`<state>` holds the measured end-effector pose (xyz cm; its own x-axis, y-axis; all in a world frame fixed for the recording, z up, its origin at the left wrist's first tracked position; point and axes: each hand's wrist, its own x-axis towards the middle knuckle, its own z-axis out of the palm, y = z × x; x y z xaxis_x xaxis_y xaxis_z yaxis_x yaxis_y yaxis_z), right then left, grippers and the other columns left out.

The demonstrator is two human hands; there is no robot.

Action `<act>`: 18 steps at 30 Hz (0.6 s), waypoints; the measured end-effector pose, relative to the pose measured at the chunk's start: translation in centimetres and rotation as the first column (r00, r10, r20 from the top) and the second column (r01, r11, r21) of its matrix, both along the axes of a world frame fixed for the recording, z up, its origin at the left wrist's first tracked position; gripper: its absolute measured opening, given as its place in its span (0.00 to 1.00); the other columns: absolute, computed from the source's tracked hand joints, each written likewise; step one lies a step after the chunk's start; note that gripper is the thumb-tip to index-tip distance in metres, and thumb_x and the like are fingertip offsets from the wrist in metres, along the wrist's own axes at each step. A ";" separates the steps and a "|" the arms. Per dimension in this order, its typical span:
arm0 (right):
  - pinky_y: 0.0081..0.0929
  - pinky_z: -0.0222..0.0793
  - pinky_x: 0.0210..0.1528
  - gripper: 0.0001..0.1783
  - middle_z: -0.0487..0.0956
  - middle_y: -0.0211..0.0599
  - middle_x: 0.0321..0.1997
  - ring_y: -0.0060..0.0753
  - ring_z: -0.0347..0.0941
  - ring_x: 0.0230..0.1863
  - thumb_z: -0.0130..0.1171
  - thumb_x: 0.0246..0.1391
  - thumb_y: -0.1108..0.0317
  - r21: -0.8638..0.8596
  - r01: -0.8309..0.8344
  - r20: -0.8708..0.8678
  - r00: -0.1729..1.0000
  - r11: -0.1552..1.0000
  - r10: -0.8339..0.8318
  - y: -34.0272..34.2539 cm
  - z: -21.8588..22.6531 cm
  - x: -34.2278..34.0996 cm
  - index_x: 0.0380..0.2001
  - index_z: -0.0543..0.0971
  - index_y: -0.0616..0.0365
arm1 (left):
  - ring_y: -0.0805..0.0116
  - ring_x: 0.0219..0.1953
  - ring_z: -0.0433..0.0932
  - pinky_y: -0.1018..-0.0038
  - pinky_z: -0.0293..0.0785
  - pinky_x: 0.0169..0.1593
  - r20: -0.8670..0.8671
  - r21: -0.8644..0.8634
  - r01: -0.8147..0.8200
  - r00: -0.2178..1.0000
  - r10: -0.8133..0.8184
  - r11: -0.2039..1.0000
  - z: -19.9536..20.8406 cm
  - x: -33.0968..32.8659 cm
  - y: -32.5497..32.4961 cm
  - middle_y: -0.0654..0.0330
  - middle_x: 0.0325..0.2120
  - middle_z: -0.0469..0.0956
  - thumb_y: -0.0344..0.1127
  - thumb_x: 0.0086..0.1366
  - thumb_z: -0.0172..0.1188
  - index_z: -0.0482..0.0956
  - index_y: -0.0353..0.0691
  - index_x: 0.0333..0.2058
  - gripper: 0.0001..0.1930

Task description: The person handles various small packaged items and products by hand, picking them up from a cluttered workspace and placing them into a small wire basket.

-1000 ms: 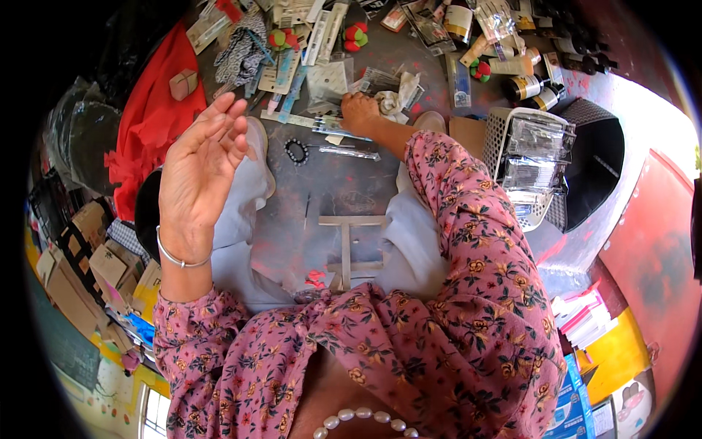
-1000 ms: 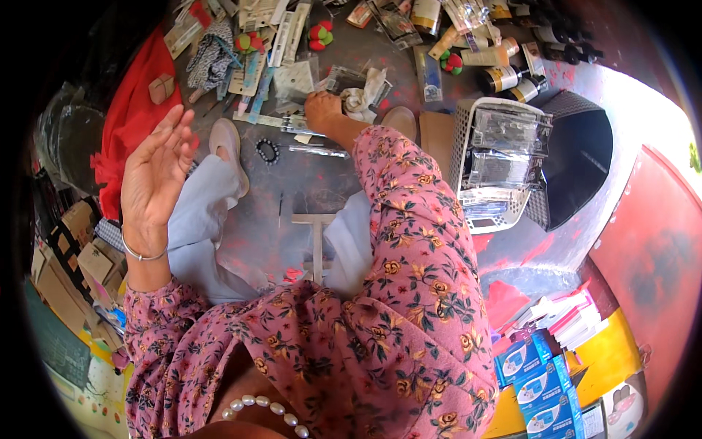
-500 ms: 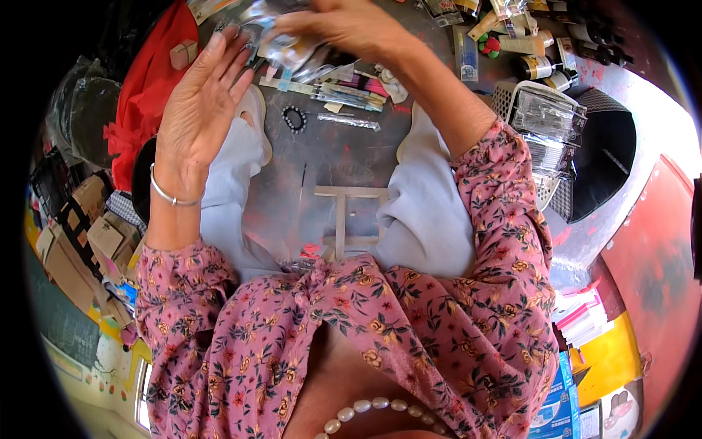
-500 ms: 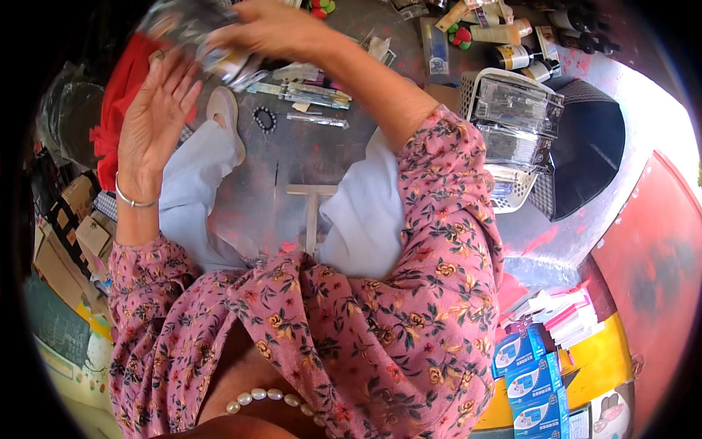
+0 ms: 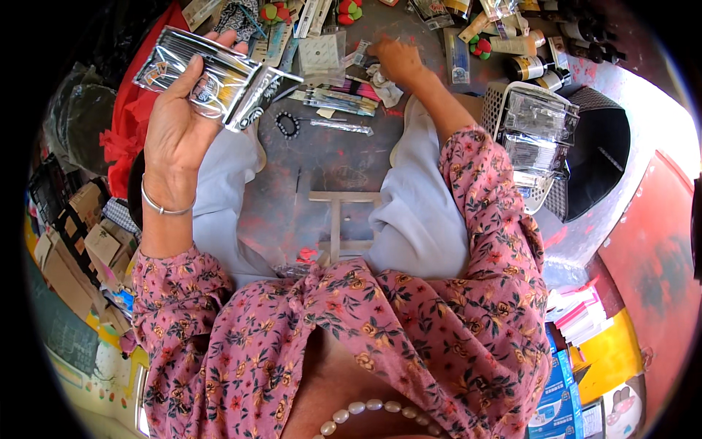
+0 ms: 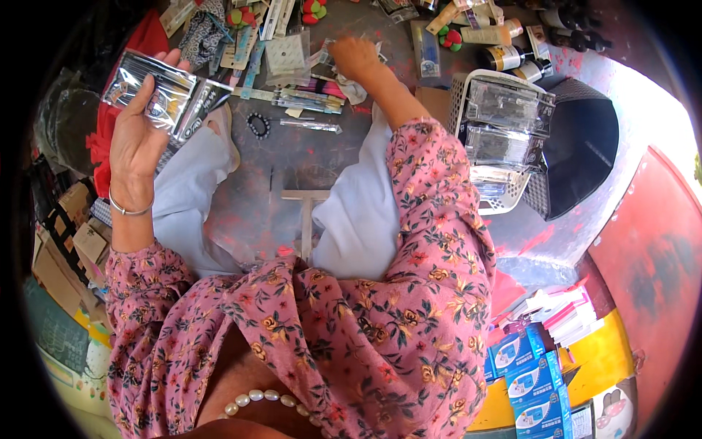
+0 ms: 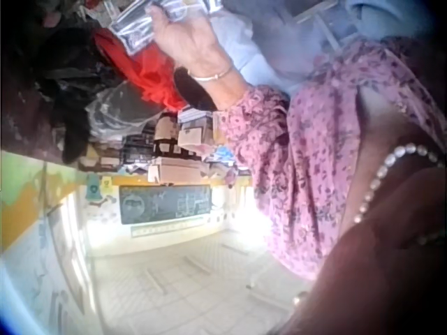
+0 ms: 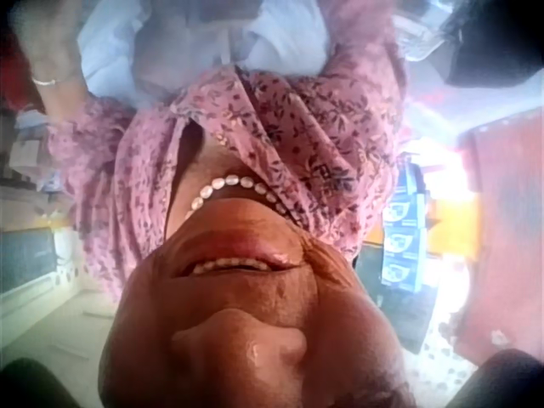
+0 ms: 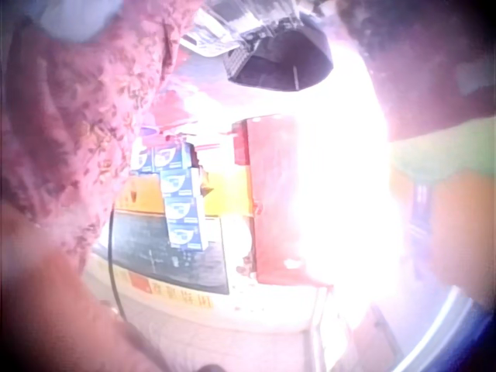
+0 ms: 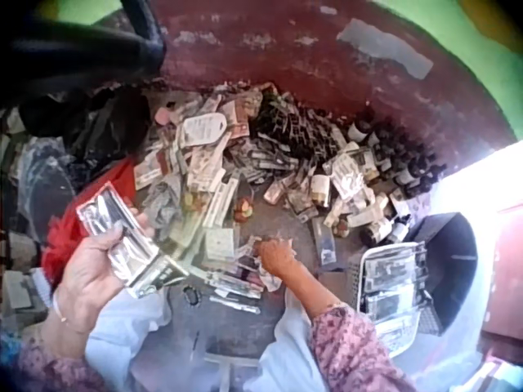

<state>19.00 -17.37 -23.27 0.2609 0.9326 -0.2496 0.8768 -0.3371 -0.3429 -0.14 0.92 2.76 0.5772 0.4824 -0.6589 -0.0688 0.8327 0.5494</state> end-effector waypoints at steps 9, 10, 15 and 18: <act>0.34 0.62 0.40 0.07 0.75 0.36 0.30 0.36 0.70 0.36 0.51 0.41 0.65 0.041 -0.138 0.209 0.970 0.990 0.127 -3.1 -4.2 -3.5 0.23 0.75 0.54 | 0.53 0.53 0.64 0.54 0.61 0.57 -0.010 -0.043 0.001 1.000 -0.002 0.999 0.1 -0.6 -0.1 0.47 0.49 0.66 0.29 0.63 0.44 0.61 0.31 0.50 0.17; 0.33 0.63 0.39 0.07 0.75 0.35 0.28 0.37 0.71 0.35 0.52 0.40 0.65 0.097 -0.097 0.166 0.983 0.991 0.080 -3.1 -4.0 -3.2 0.23 0.76 0.54 | 0.53 0.53 0.65 0.54 0.61 0.57 -0.014 -0.047 -0.006 1.000 0.005 0.999 0.2 -0.7 -0.1 0.47 0.49 0.66 0.28 0.63 0.44 0.61 0.31 0.50 0.16; 0.26 0.65 0.32 0.06 0.74 0.34 0.20 0.35 0.71 0.28 0.55 0.31 0.66 -0.069 0.127 -0.526 0.838 0.989 -0.145 -3.2 -0.2 0.4 0.19 0.74 0.53 | 0.54 0.50 0.68 0.55 0.61 0.56 0.082 -0.141 0.034 0.996 -0.022 0.990 0.0 -0.8 -0.1 0.47 0.48 0.67 0.29 0.63 0.45 0.62 0.31 0.49 0.16; 0.23 0.62 0.26 0.07 0.70 0.30 0.18 0.27 0.66 0.24 0.55 0.28 0.67 -0.248 0.303 -0.866 0.357 0.920 -0.351 -3.5 1.3 -0.1 0.15 0.71 0.56 | 0.54 0.50 0.68 0.56 0.62 0.57 0.035 -0.113 0.034 0.999 -0.030 0.993 0.5 -0.7 -0.4 0.48 0.48 0.67 0.29 0.63 0.45 0.62 0.31 0.49 0.16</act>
<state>18.91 -20.84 -22.00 0.1554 0.8099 -0.5656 -0.0922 -0.5582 -0.8246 -0.86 0.49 3.29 0.6136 0.3867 -0.6884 -0.0576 0.8915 0.4494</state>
